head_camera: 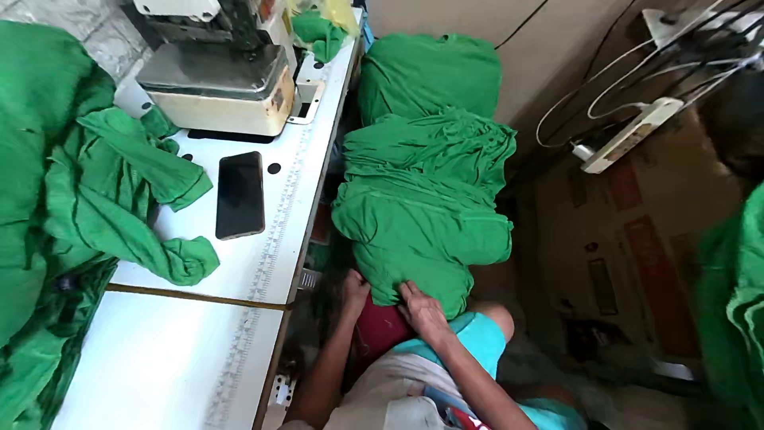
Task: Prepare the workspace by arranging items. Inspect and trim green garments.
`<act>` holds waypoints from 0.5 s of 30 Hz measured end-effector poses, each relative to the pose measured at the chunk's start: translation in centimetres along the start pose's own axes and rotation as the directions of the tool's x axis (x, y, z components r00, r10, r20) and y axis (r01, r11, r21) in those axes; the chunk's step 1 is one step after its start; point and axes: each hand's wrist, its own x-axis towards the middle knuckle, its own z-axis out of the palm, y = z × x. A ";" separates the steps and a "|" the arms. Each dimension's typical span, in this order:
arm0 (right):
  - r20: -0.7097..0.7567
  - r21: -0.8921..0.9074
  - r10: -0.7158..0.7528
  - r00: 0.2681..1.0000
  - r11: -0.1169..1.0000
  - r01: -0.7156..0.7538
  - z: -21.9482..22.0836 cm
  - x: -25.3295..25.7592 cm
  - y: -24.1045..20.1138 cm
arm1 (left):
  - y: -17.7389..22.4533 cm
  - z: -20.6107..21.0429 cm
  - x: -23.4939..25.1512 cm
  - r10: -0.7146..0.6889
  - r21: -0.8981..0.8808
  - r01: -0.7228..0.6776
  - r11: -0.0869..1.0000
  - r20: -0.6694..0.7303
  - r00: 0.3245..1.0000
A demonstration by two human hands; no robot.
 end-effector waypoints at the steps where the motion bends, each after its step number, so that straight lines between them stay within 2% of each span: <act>1: -0.036 0.092 0.040 0.999 0.995 -0.036 -0.1 0.3 0.5 | 0.5 0.0 0.2 0.033 0.047 -0.032 0.998 -0.016 0.999; 2: -0.089 0.246 0.081 0.993 0.968 -0.057 -0.1 0.7 1.2 | 0.9 0.0 0.4 0.082 0.058 -0.080 0.995 -0.028 0.996; 4: -0.235 0.595 0.186 0.954 0.804 -0.010 -0.2 1.4 3.0 | 1.8 0.1 0.5 0.160 -0.030 -0.159 0.987 0.018 0.987; 5: -0.265 0.717 0.261 0.928 0.697 0.009 -0.5 1.7 3.6 | 2.4 0.3 0.4 0.170 -0.112 -0.163 0.980 0.052 0.984; 7: -0.235 0.857 0.359 0.903 0.516 0.018 -1.4 2.2 4.0 | 3.9 0.8 -0.2 0.115 -0.364 -0.070 0.929 0.105 0.988; 8: -0.216 0.885 0.376 0.901 0.466 0.017 -1.7 2.2 4.0 | 4.5 1.6 -0.3 0.071 -0.542 -0.005 0.840 0.102 0.992; 10: -0.185 0.916 0.390 0.902 0.400 0.015 -2.1 2.2 3.9 | 5.6 3.3 0.4 -0.046 -0.827 0.113 0.550 0.106 0.993; 12: -0.173 0.935 0.383 0.907 0.352 0.030 -2.1 2.1 4.0 | 6.5 3.8 1.2 -0.093 -0.920 0.168 0.353 0.144 0.985; 15: -0.187 0.946 0.330 0.925 0.314 0.079 -2.2 1.9 4.4 | 6.7 3.2 2.4 -0.052 -0.950 0.237 0.202 0.231 0.972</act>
